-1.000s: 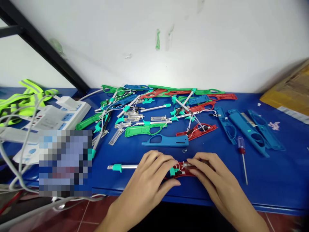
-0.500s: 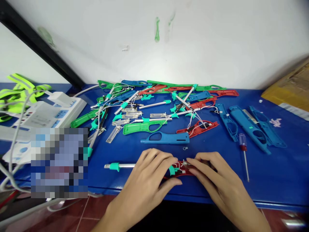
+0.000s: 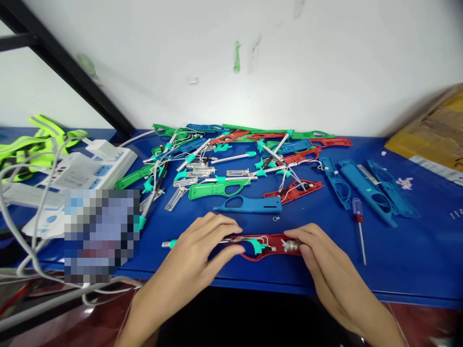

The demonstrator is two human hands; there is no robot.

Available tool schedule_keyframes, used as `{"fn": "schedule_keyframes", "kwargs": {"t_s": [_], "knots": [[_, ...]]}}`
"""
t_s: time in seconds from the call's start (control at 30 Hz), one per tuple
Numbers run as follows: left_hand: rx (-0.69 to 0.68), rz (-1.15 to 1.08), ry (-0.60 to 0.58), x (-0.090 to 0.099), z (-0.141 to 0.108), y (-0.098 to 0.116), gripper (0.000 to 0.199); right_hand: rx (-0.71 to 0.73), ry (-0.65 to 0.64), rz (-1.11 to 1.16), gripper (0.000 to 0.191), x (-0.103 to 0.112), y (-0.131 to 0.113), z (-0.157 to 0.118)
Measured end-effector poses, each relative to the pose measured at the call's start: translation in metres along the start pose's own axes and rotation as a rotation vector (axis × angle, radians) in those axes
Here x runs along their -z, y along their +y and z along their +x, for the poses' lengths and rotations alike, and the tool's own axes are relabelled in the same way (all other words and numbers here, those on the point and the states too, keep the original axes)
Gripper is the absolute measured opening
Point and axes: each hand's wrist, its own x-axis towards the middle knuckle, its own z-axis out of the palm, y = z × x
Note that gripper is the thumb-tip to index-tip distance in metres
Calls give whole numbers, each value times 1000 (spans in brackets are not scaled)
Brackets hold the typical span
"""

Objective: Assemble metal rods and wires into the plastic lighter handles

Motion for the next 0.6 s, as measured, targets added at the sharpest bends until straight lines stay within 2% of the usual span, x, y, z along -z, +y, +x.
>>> {"fn": "schedule_keyframes", "kwargs": {"t_s": [0.13,0.23,0.27,0.37,0.4,0.47,0.6], "knots": [[-30,84,-51,-7,1,7,40,51,-22,-97,26,0,-1,-6],[-52,136,-49,-17,5,17,39,57,8,-203,46,-6,-3,-13],[-41,150,-47,-20,5,20,37,46,0,-212,47,-7,-6,-14],[-24,166,-36,-26,6,26,38,-85,10,-153,27,-10,-15,-14],[-26,166,-29,-27,5,27,38,-148,20,-123,26,-10,-19,-13],[-31,169,-8,-29,5,27,39,-264,7,-65,28,-9,-25,-8],[-19,165,11,-30,6,26,40,-440,-103,49,36,-10,-31,2]]}}
